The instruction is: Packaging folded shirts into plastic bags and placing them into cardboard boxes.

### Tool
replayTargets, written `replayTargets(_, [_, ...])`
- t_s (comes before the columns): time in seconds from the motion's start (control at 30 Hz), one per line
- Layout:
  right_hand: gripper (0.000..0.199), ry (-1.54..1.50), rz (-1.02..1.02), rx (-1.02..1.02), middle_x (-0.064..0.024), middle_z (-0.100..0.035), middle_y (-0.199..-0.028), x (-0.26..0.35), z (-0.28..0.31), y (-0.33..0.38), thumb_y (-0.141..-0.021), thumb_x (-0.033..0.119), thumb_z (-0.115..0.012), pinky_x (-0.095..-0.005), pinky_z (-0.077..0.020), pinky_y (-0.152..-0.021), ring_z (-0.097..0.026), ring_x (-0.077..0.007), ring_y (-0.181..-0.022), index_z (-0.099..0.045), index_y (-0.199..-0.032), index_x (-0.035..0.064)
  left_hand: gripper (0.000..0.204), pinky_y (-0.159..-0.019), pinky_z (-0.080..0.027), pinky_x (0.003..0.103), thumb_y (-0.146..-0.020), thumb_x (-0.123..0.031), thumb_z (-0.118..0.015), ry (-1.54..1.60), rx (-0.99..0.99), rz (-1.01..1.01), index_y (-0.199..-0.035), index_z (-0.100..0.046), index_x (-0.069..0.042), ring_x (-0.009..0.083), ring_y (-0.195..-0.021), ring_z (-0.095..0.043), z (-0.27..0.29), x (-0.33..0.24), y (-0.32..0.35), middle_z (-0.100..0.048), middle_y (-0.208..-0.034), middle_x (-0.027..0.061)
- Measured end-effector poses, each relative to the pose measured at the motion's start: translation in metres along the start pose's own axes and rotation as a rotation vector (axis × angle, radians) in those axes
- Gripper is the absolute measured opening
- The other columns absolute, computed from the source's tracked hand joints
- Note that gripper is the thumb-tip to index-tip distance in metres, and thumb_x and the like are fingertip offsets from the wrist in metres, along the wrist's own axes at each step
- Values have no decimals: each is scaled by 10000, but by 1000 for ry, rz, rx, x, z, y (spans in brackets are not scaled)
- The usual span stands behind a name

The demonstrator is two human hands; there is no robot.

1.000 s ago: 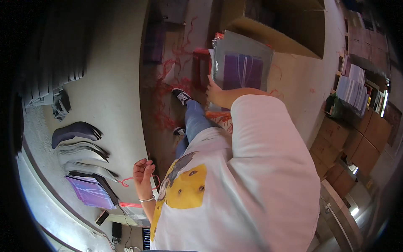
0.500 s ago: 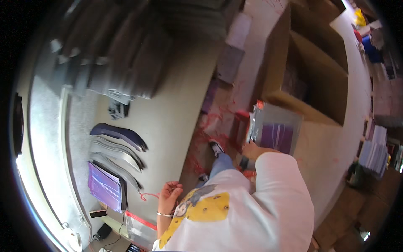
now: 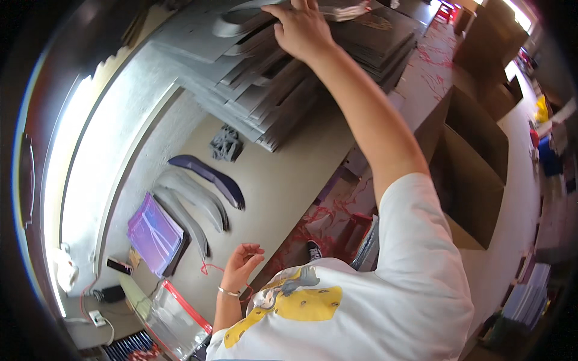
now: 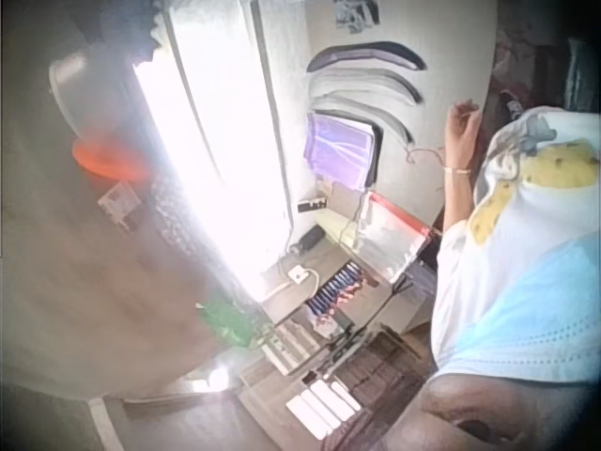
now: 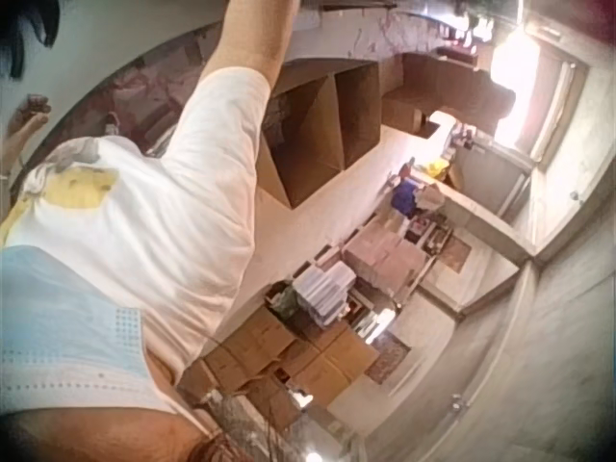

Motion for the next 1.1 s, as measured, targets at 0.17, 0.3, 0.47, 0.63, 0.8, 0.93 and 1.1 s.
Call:
replayTargets(0.17, [264, -216, 99, 578, -96, -495, -1132, 15, -10, -40, -818, 226, -634, -466, -300, -998, -446, -328, -1115, -596, -1063, 134, 400, -883, -467, 269, -866, -56, -641, 204, 132, -111, -1224, -466, -22, 140, -1028, -557, -15, -51, 6, -580, -1098, 85])
replayTargets(0.3, [102, -357, 244, 603, -88, -598, -844, 109, 28, -30, -846, 122, -575, -397, -411, -797, -564, -299, -871, -545, -933, 80, 801, -980, -426, 387, -788, -361, -737, 318, 235, -345, -1407, -301, -98, 225, -1201, -488, -29, -111, -11, -481, -1321, 120])
replayTargets(0.47, [254, -593, 395, 949, -105, -621, -911, 229, 136, 13, -759, 89, -649, -394, -491, -721, -612, -302, -833, -602, -1008, 70, 517, -912, -469, 395, -808, -290, -715, 1146, 245, -483, -1207, -460, -82, 187, -1012, -560, -54, -147, -26, -567, -1092, 78])
replayTargets(0.63, [582, -659, 494, 922, -160, -541, -1257, 259, 140, -1, -663, 106, -767, -442, -394, -997, -491, -321, -1203, -566, -1209, 93, 199, -681, -532, 333, -774, -155, -630, 1167, -203, -356, -945, -598, -60, 172, -737, -622, 19, -95, 24, -623, -826, 37])
replayTargets(0.8, [822, -514, -427, 699, -123, -541, -1257, 154, 86, 23, -753, 101, -738, -361, -432, -935, -533, -229, -1130, -279, -1435, 108, 239, -626, -525, 335, -746, -215, -601, 1006, -340, -178, -929, -624, -65, 186, -678, -622, 131, -7, 77, -637, -824, 56])
replayTargets(0.93, [445, -1468, -979, 1339, 75, -470, -791, 215, 8, 189, -861, 141, -641, -145, -358, -536, -432, 10, -638, -482, -1277, 135, 305, -695, -537, 345, -797, -241, -601, 757, -481, -128, -1051, -609, -73, 177, -773, -634, 218, 51, 150, -653, -909, 53])
replayTargets(1.1, [310, -1683, -1176, 1456, -23, -623, -1061, 370, 27, 270, -927, 129, -554, -296, -517, -767, -610, -112, -899, -511, -1232, 96, 556, -775, -490, 311, -785, -438, -705, -66, -1238, 111, -1137, -574, -29, 200, -916, -612, 343, 181, 260, -625, -1060, 140])
Point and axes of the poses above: each hand's wrist, its own y-axis away from the middle knuckle, its own z-axis out of the back of the hand, x = y × z, the point moved 5 cm from there along -y, towards the middle knuckle
